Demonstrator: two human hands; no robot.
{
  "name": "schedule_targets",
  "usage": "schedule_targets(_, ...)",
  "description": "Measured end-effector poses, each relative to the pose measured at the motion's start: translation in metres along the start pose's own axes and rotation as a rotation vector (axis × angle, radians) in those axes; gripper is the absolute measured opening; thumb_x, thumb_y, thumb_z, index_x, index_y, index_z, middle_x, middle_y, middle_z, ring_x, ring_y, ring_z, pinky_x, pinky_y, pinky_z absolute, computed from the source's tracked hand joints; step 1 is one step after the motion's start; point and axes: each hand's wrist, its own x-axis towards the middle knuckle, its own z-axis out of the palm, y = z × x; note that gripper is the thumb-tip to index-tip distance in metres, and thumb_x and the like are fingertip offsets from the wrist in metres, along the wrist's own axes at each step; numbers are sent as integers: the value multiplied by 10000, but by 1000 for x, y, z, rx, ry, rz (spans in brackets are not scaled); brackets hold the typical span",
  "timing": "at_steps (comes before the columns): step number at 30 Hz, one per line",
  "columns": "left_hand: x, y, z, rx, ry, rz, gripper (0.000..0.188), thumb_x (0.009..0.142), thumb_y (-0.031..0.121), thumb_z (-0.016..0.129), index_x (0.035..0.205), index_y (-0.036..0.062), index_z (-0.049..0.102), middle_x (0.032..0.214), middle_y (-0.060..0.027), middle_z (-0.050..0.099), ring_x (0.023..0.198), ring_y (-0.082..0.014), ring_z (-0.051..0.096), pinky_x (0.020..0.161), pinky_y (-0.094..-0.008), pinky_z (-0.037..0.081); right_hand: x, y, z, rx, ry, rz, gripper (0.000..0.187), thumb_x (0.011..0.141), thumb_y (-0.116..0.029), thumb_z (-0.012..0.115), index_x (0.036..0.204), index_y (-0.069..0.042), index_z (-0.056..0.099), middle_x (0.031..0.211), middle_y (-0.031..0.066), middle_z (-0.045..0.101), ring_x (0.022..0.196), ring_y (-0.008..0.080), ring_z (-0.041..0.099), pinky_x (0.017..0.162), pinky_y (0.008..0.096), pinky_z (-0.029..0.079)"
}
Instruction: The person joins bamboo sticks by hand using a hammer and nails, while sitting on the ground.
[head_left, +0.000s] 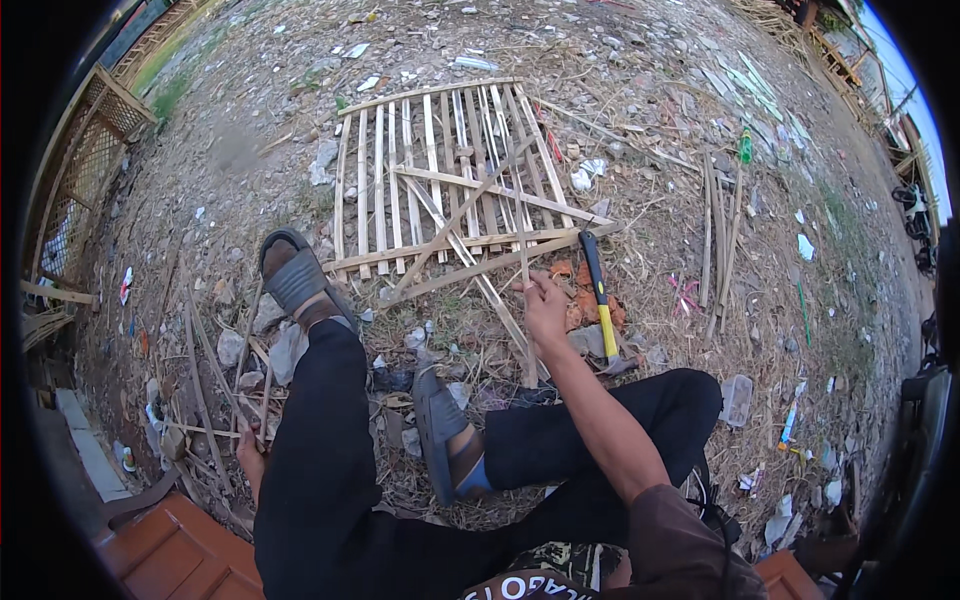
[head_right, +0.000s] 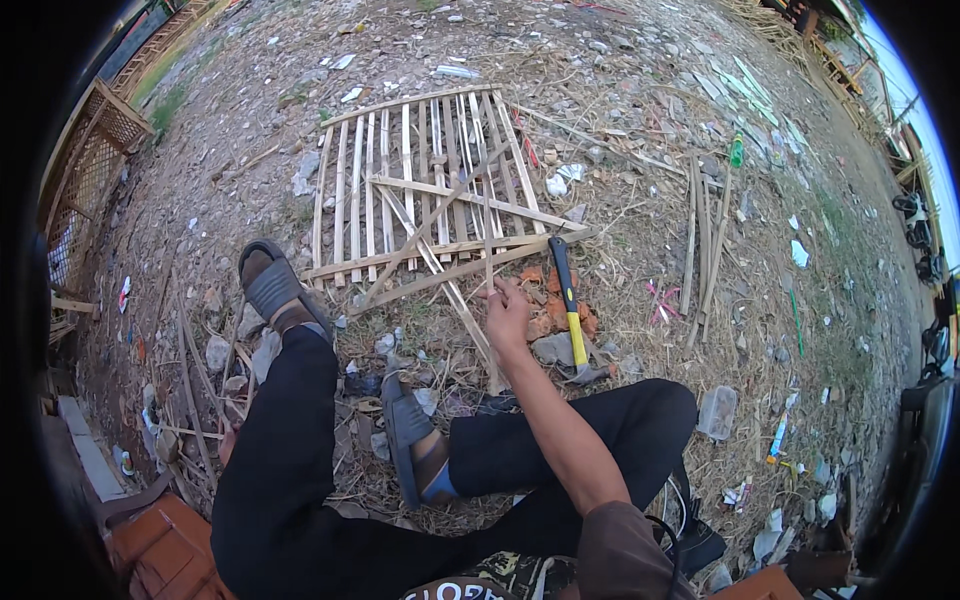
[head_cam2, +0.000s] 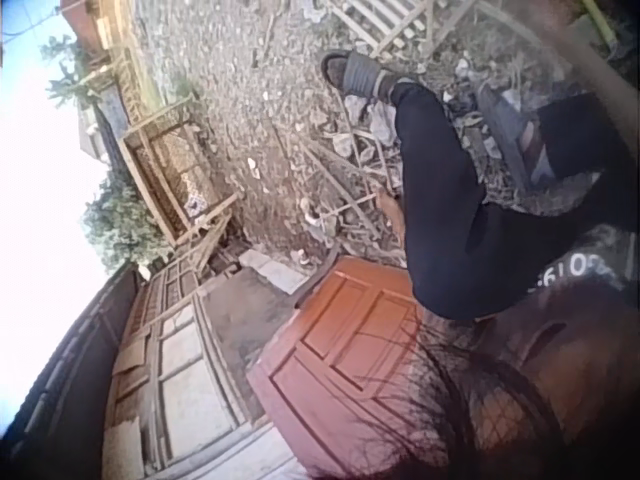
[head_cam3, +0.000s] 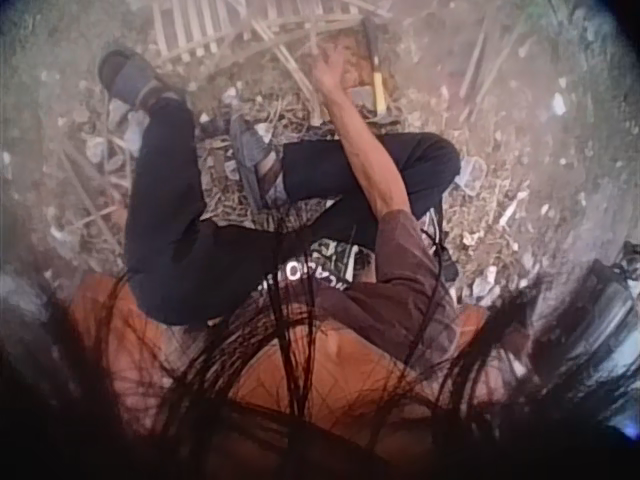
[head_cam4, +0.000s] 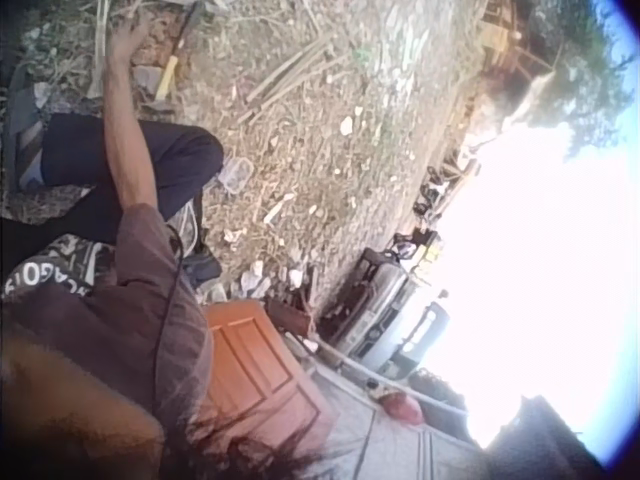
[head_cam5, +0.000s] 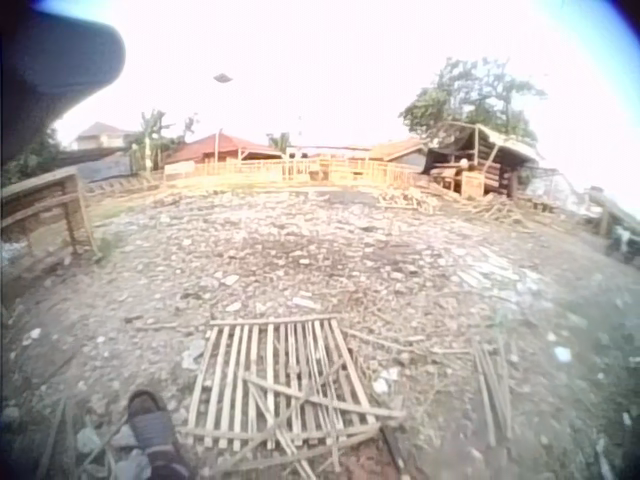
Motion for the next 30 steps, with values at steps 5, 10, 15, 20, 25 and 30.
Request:
schedule_targets(5, -13, -31, -4, 37, 140, -261, 280, 1007, 318, 525, 1055, 57, 614, 629, 64, 377, 527, -53, 385, 496, -204, 347, -4, 13, -10, 59, 24, 23, 308, 993, -63, 474, 1283, 34, 513, 1019, 72, 683, 649, 35, 417, 554, 203, 359)
schedule_targets(10, -29, 2, 31, -16, 221, -352, 278, 1007, 316, 523, 1057, 58, 613, 628, 65, 367, 526, -52, 377, 495, -205, 342, -5, 12, -8, 117, 55, 18, 319, 991, -53, 480, 1293, 47, 508, 993, 79, 694, 661, 44, 459, 605, 221, 396)
schedule_targets(15, -28, 12, 42, -44, 247, -356, 276, 1008, 314, 520, 1059, 59, 611, 628, 67, 357, 526, -50, 370, 494, -206, 336, 0, 19, -12, 105, 96, 15, 324, 992, -52, 475, 1299, 46, 508, 983, 73, 690, 695, 46, 480, 625, 222, 412)
schedule_targets(20, -22, 21, 47, -54, 263, -347, 274, 1008, 312, 517, 1061, 60, 609, 627, 68, 346, 525, -48, 362, 493, -207, 330, 5, 14, -13, 105, 41, 38, 330, 991, -56, 483, 1305, 41, 511, 1003, 86, 694, 748, 61, 534, 665, 216, 440)
schedule_targets(25, -11, 23, 65, -61, 261, -341, 272, 1008, 311, 515, 1063, 61, 607, 626, 69, 336, 524, -47, 354, 492, -208, 325, 7, 21, -19, 98, 49, 37, 338, 989, -75, 499, 1308, 35, 515, 1006, 87, 695, 739, 71, 551, 659, 227, 459)
schedule_targets(30, -9, 24, 63, -91, 265, -334, 270, 1008, 309, 512, 1065, 62, 605, 625, 70, 326, 524, -45, 347, 491, -209, 319, 12, 25, -27, 77, 6, 101, 381, 995, -123, 524, 1343, 31, 496, 997, 100, 693, 733, 104, 621, 652, 249, 514)
